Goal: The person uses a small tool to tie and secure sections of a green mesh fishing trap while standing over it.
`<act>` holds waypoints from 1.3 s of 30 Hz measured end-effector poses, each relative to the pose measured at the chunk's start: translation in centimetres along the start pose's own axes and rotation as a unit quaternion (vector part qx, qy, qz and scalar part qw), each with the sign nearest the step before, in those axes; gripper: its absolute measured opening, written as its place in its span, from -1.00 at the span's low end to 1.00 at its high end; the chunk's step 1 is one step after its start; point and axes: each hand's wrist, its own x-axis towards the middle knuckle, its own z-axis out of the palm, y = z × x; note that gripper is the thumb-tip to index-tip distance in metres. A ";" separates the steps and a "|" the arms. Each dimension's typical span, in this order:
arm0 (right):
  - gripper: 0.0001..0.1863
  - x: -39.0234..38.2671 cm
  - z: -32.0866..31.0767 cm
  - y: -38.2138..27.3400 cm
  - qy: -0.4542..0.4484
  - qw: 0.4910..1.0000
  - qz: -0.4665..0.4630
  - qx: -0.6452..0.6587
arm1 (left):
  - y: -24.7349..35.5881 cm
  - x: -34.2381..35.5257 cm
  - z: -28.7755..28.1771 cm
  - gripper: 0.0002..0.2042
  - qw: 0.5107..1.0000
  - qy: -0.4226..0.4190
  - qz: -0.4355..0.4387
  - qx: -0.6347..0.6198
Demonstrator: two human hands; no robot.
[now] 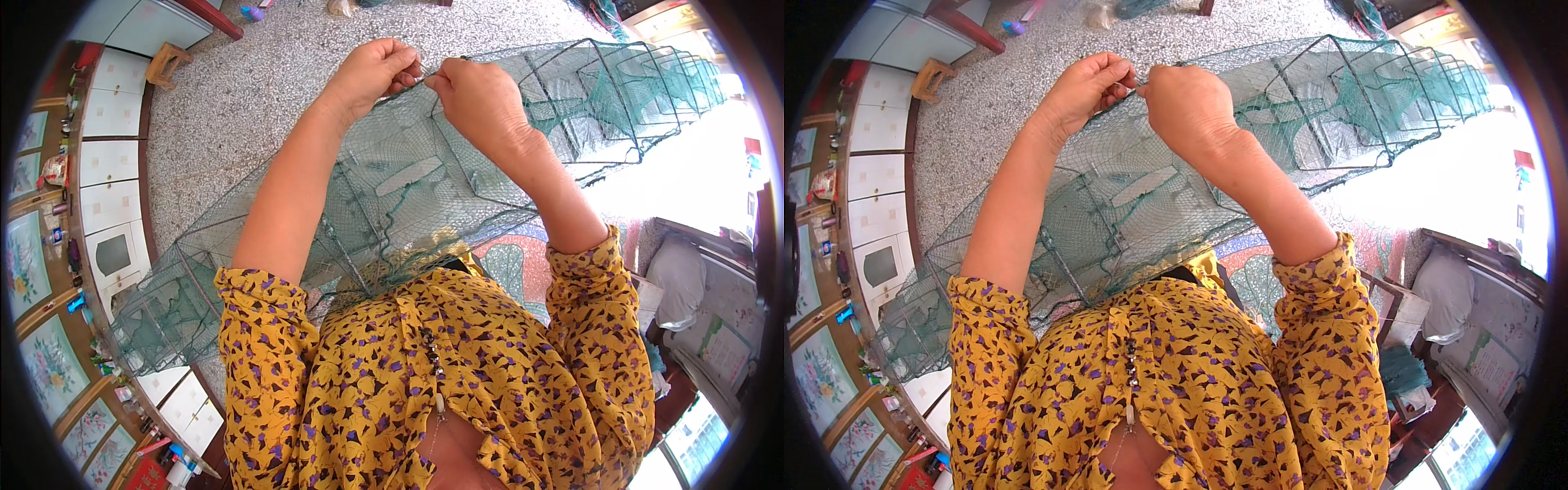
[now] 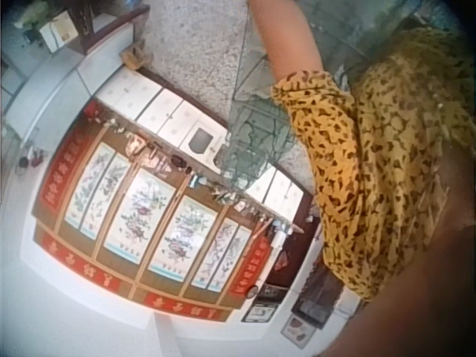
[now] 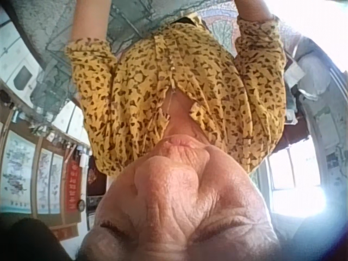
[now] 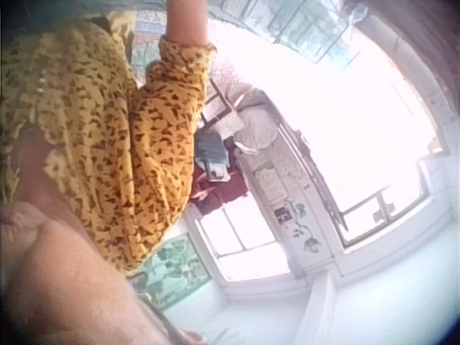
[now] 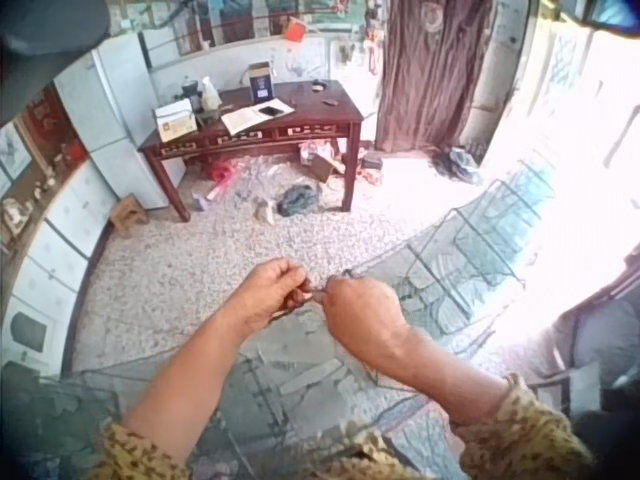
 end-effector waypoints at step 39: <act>-0.79 7.2 -13.5 2.0 0.296 0.739 -0.070 0.602 | 0.1 -1.0 1.5 -0.84 0.968 -0.058 0.227 0.093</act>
